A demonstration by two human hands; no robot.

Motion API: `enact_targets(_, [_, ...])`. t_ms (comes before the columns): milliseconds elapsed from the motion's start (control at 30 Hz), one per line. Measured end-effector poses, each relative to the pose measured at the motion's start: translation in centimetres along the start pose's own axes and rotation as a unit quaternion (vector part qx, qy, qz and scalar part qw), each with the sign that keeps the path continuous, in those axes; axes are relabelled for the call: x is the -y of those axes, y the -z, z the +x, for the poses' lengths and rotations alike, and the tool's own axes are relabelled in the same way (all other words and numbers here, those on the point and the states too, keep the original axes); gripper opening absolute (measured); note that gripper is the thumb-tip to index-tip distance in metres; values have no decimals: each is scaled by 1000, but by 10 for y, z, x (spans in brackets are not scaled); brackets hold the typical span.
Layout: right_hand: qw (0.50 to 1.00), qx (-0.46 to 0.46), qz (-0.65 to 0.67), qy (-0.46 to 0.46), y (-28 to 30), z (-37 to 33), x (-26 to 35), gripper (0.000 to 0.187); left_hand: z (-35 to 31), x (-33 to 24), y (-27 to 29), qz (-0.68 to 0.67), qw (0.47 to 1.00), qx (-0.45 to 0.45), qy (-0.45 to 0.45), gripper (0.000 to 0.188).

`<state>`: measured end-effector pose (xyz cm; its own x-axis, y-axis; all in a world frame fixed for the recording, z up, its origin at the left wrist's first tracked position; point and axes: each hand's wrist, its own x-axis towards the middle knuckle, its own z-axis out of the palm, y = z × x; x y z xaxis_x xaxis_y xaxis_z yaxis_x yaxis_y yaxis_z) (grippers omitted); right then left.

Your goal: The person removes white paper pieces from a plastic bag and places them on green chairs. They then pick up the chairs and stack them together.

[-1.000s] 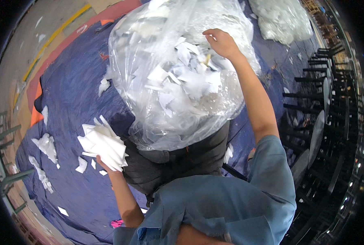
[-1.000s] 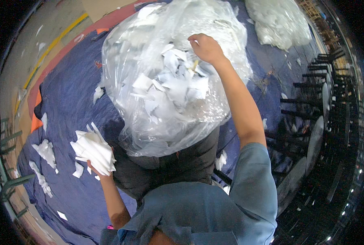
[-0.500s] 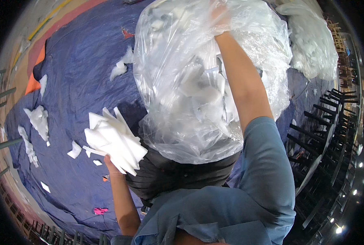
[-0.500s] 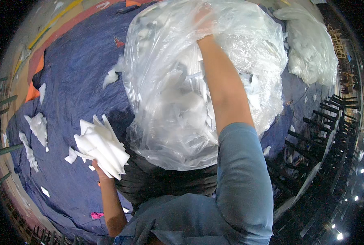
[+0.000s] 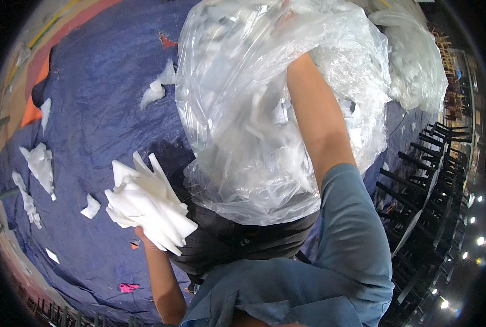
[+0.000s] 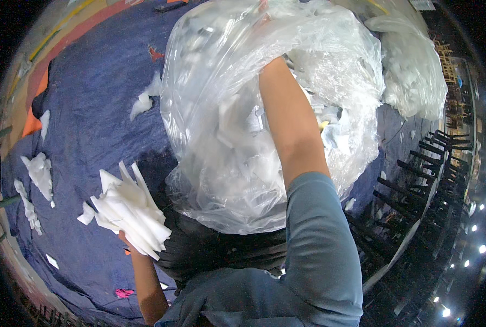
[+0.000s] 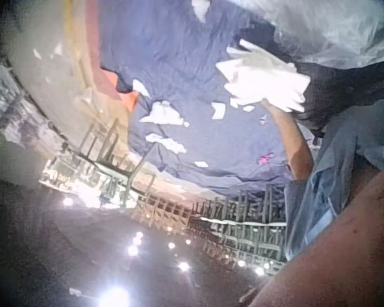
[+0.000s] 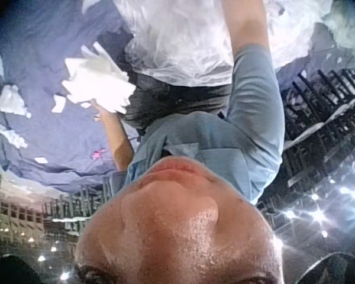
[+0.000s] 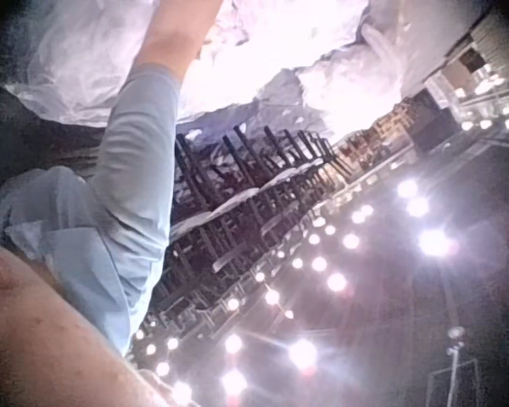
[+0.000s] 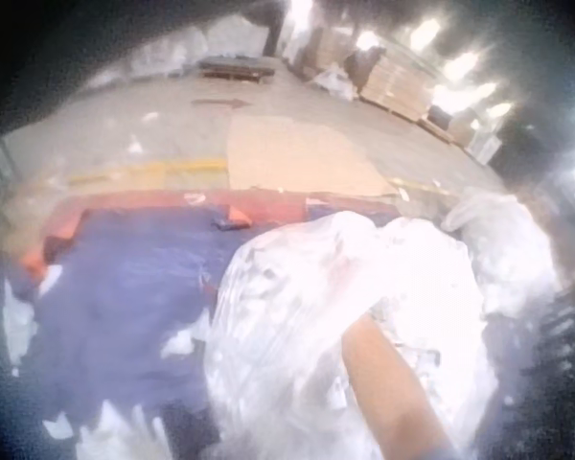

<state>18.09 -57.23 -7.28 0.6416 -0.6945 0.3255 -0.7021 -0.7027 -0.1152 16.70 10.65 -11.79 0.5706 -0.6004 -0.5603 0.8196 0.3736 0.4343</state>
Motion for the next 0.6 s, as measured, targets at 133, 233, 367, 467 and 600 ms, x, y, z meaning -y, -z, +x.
enact_targets(133, [999,6,21,-46,-17,18,10,40,-2,2,-30,-18,999,2,28,110])
enact_targets(233, [995,11,23,-93,-26,36,12,39,-1,3,-19,-45,998,32,28,112])
enact_targets(367, [986,6,63,-157,-33,53,15,37,-1,-3,-20,-56,998,30,4,114])
enact_targets(467, [964,-25,158,-212,-20,53,-1,36,2,0,-29,-72,997,19,23,106])
enact_targets(600, [734,-39,570,-367,16,-2,-20,34,5,1,-12,-42,999,9,19,106])
